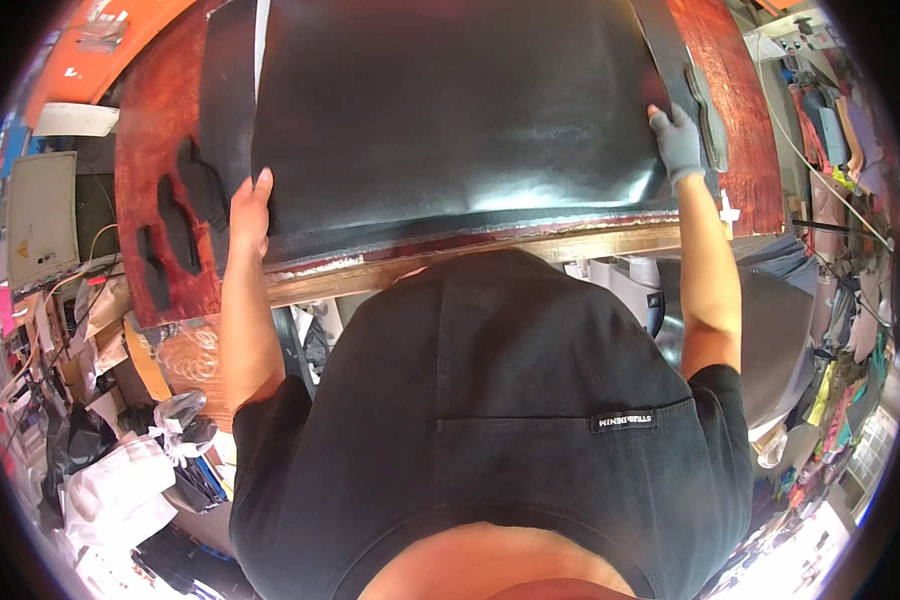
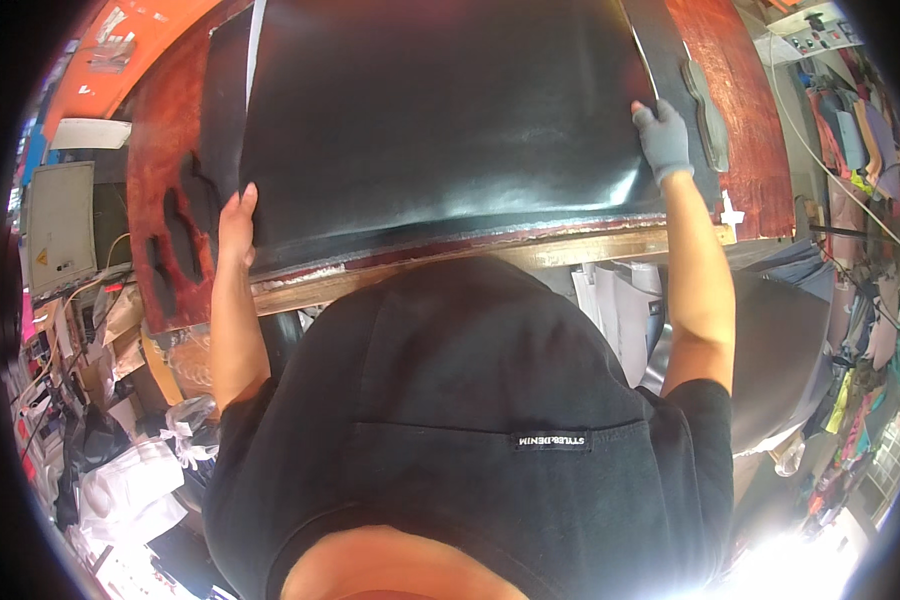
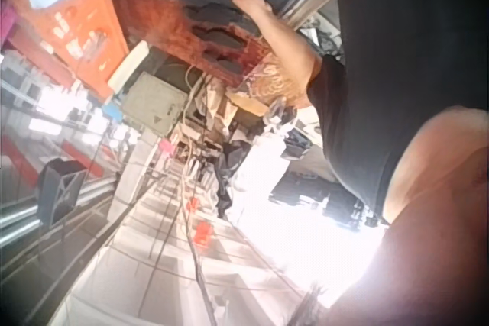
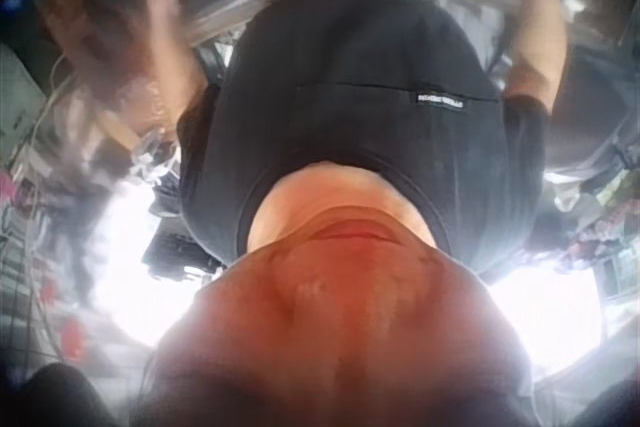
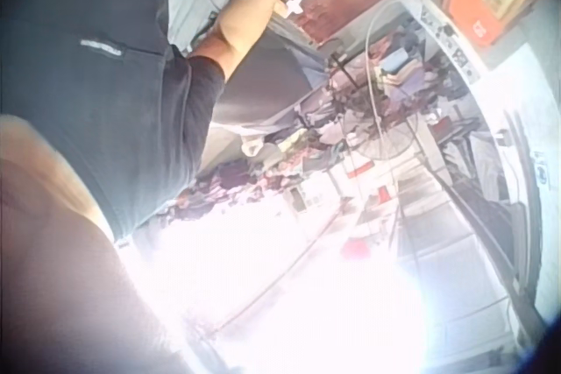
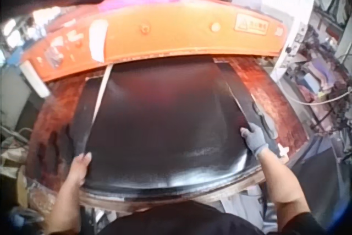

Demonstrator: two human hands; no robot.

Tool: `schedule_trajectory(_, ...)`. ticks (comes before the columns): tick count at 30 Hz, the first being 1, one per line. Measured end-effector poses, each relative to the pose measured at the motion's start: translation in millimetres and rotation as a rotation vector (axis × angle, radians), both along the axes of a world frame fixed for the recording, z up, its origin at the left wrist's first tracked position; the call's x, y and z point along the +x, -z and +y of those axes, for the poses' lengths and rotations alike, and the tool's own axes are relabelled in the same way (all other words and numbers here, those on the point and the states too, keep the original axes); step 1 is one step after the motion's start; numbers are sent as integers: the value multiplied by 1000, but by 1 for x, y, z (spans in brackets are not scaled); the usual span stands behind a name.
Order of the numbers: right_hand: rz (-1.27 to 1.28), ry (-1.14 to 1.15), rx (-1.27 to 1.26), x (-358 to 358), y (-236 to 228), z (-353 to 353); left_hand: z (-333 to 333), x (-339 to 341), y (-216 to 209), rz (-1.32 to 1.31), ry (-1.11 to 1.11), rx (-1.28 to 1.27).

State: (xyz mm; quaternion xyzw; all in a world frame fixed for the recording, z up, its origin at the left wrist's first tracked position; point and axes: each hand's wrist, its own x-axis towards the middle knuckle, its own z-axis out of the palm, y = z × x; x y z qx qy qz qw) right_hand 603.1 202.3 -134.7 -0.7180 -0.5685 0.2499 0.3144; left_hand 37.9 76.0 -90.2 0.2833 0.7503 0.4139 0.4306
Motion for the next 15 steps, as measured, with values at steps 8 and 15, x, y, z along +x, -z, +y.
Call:
schedule_trajectory(8, -362, 15, 40, 24, -61, 185, 157, 44, -39, 505, 46, 45)
schedule_trajectory(15, -87, 20, -6, 34, -44, 178, 164, 14, 3, 731, 112, 220)
